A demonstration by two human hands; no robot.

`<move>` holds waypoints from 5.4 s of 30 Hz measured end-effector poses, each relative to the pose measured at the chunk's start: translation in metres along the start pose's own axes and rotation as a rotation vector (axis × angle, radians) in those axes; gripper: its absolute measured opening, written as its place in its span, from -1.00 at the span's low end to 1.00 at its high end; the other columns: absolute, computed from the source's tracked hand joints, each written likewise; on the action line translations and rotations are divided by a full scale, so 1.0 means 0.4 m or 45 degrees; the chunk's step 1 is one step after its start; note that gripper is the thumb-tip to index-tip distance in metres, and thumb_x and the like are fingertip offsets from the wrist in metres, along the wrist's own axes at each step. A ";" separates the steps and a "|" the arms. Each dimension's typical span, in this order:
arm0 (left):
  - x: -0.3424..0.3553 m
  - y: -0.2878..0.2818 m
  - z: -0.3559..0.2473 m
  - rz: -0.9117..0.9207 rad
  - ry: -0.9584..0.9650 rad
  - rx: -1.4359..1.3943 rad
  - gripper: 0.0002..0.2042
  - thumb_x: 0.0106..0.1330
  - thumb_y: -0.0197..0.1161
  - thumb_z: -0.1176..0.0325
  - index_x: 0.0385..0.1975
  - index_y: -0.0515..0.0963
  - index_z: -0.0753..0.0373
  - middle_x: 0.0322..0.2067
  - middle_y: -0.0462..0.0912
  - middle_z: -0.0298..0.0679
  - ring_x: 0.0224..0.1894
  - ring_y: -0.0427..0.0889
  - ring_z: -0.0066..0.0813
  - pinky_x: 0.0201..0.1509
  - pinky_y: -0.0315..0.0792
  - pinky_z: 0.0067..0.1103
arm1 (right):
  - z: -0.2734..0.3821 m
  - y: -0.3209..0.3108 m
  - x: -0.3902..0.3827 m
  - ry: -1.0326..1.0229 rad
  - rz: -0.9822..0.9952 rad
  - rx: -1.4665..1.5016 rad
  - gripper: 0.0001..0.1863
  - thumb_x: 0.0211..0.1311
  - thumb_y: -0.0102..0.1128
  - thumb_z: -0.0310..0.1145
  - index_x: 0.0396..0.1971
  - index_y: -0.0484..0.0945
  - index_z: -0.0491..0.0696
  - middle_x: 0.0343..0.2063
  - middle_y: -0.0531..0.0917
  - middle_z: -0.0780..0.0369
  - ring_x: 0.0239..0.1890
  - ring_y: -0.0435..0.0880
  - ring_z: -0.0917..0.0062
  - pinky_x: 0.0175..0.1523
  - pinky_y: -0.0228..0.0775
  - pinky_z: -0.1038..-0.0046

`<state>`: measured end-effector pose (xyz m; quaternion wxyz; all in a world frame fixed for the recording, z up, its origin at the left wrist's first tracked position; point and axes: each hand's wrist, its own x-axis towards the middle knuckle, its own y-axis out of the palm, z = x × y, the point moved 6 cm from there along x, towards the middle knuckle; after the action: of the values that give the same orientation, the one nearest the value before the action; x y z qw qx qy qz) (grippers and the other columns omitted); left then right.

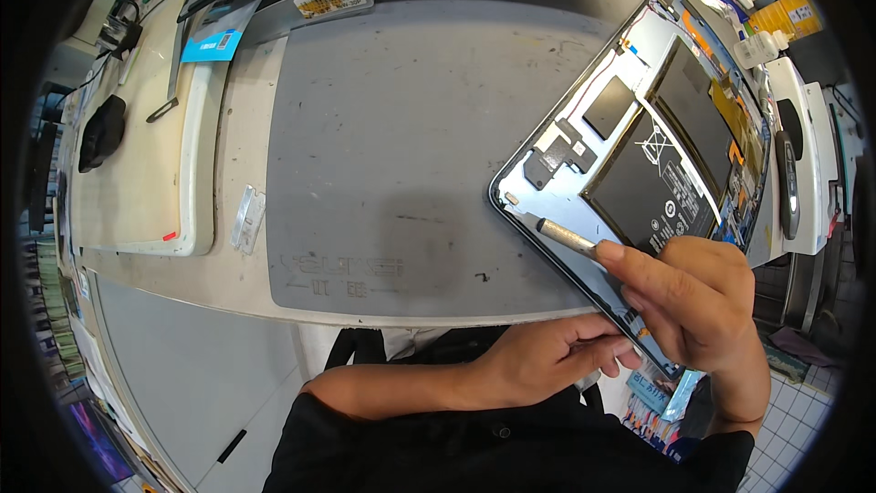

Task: The person uses a metal prying tool to carefully separate the screen assembly from the tablet's chassis. They work along the edges of the device, lifting the display to disconnect internal components and ribbon cables.

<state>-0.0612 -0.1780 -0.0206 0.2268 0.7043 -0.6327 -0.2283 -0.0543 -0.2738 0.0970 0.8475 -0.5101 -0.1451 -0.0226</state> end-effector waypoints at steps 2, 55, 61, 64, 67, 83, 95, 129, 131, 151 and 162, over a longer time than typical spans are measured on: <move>0.000 0.000 -0.003 0.009 -0.021 0.023 -0.75 0.50 0.00 0.27 -0.06 0.49 0.31 -0.21 0.67 -0.35 -0.26 0.58 -0.66 -0.10 0.49 -0.66 | 0.002 0.002 0.004 0.007 0.002 -0.003 -0.51 -0.15 0.30 -0.58 -0.06 0.64 -0.08 -0.78 0.26 0.33 -0.76 0.27 0.55 -0.65 0.04 0.47; -0.236 -0.017 -0.404 -0.558 0.588 1.636 -0.81 -0.06 0.49 0.52 -0.41 0.69 0.26 -0.54 0.61 -0.26 -0.57 0.58 -0.43 -0.57 0.39 -0.62 | 0.122 -0.060 -0.078 -0.419 -0.087 -0.108 -0.62 -0.09 0.39 -0.40 -0.18 0.71 0.27 -0.60 0.47 0.48 -0.62 0.44 0.76 -0.54 0.38 0.72; -0.332 -0.085 -0.388 -1.051 0.530 1.452 -0.85 0.16 0.29 0.43 -0.58 0.51 0.31 -0.62 0.56 -0.23 -0.59 0.46 -0.55 -0.50 0.29 -0.66 | 0.106 -0.075 -0.137 -0.425 -0.246 -0.092 -0.56 -0.12 0.35 -0.36 -0.11 0.71 0.22 -0.57 0.44 0.47 -0.66 0.37 0.77 -0.64 0.17 0.72; -0.394 -0.149 -0.414 -1.237 0.436 1.415 -0.81 0.23 0.24 0.46 -0.58 0.41 0.31 -0.63 0.52 -0.23 -0.59 0.39 -0.58 -0.49 0.24 -0.66 | 0.100 -0.080 -0.180 -0.390 -0.307 -0.094 -0.54 -0.13 0.34 -0.35 -0.09 0.70 0.19 -0.57 0.44 0.46 -0.68 0.36 0.77 -0.67 0.12 0.72; -0.478 -0.214 -0.447 -1.327 0.227 1.843 -0.88 0.24 0.21 0.46 -0.45 0.42 0.32 -0.64 0.47 -0.28 -0.59 0.36 -0.57 -0.50 0.20 -0.64 | 0.086 -0.077 -0.222 -0.327 -0.360 -0.176 -0.55 -0.12 0.37 -0.33 -0.09 0.71 0.20 -0.58 0.45 0.45 -0.67 0.39 0.76 -0.66 0.14 0.70; -0.086 -0.041 -0.381 -0.709 0.394 2.025 -0.37 0.24 0.25 0.18 0.26 0.27 0.34 0.16 0.48 -0.04 0.20 0.43 -0.06 0.27 0.25 -0.34 | -0.095 -0.128 -0.407 0.717 -0.983 -0.104 -0.57 0.27 -0.10 -0.71 0.13 0.45 -0.17 -0.21 0.58 0.10 -0.24 0.61 0.42 -0.14 0.45 0.49; -0.143 0.025 -0.306 -0.741 0.435 2.106 -0.43 0.05 0.42 0.40 0.11 0.44 0.35 0.10 0.56 -0.10 0.13 0.52 -0.09 0.10 0.37 -0.38 | -0.114 -0.169 -0.369 0.821 -0.854 0.006 -0.62 0.36 -0.09 -0.59 0.15 0.43 -0.15 0.00 0.58 0.01 -0.11 0.66 0.33 -0.05 0.49 0.43; 0.021 0.016 -0.010 -0.103 -0.016 0.037 -0.58 0.50 -0.05 0.24 0.19 0.34 0.43 0.00 0.58 -0.13 -0.04 0.61 -0.48 -0.08 0.52 -0.61 | -0.076 -0.176 -0.473 0.270 -0.294 0.838 -0.80 0.03 0.32 -0.48 -0.34 0.66 -0.28 -0.52 0.72 0.08 -0.55 0.73 0.44 -0.44 0.53 0.61; 0.023 0.013 -0.004 -0.092 0.002 0.003 -0.59 0.51 -0.06 0.24 0.17 0.36 0.44 -0.03 0.60 -0.12 -0.09 0.64 -0.49 -0.15 0.54 -0.64 | -0.080 -0.177 -0.465 0.290 -0.256 0.836 -0.79 0.00 0.32 -0.52 -0.33 0.66 -0.30 -0.53 0.72 0.08 -0.53 0.75 0.42 -0.45 0.54 0.61; 0.028 0.020 -0.012 -0.158 -0.041 -0.030 -0.66 0.51 -0.02 0.24 0.05 0.45 0.40 -0.11 0.64 -0.19 -0.16 0.67 -0.51 -0.25 0.52 -0.70 | -0.121 -0.181 -0.365 0.214 0.030 0.844 -0.80 0.00 0.33 -0.51 -0.35 0.68 -0.29 -0.53 0.73 0.10 -0.50 0.77 0.45 -0.41 0.56 0.64; 0.029 0.018 -0.011 -0.135 -0.018 -0.057 -0.68 0.50 -0.01 0.26 0.03 0.47 0.39 -0.13 0.64 -0.20 -0.17 0.67 -0.52 -0.25 0.53 -0.70 | -0.120 -0.178 -0.362 0.213 0.050 0.804 -0.81 0.02 0.32 -0.52 -0.35 0.68 -0.28 -0.55 0.73 0.12 -0.51 0.76 0.46 -0.40 0.57 0.64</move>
<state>-0.0632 -0.1903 -0.0131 0.2258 0.7300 -0.5908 -0.2590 -0.1956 -0.3656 0.0983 0.9731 -0.2211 -0.0649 -0.0019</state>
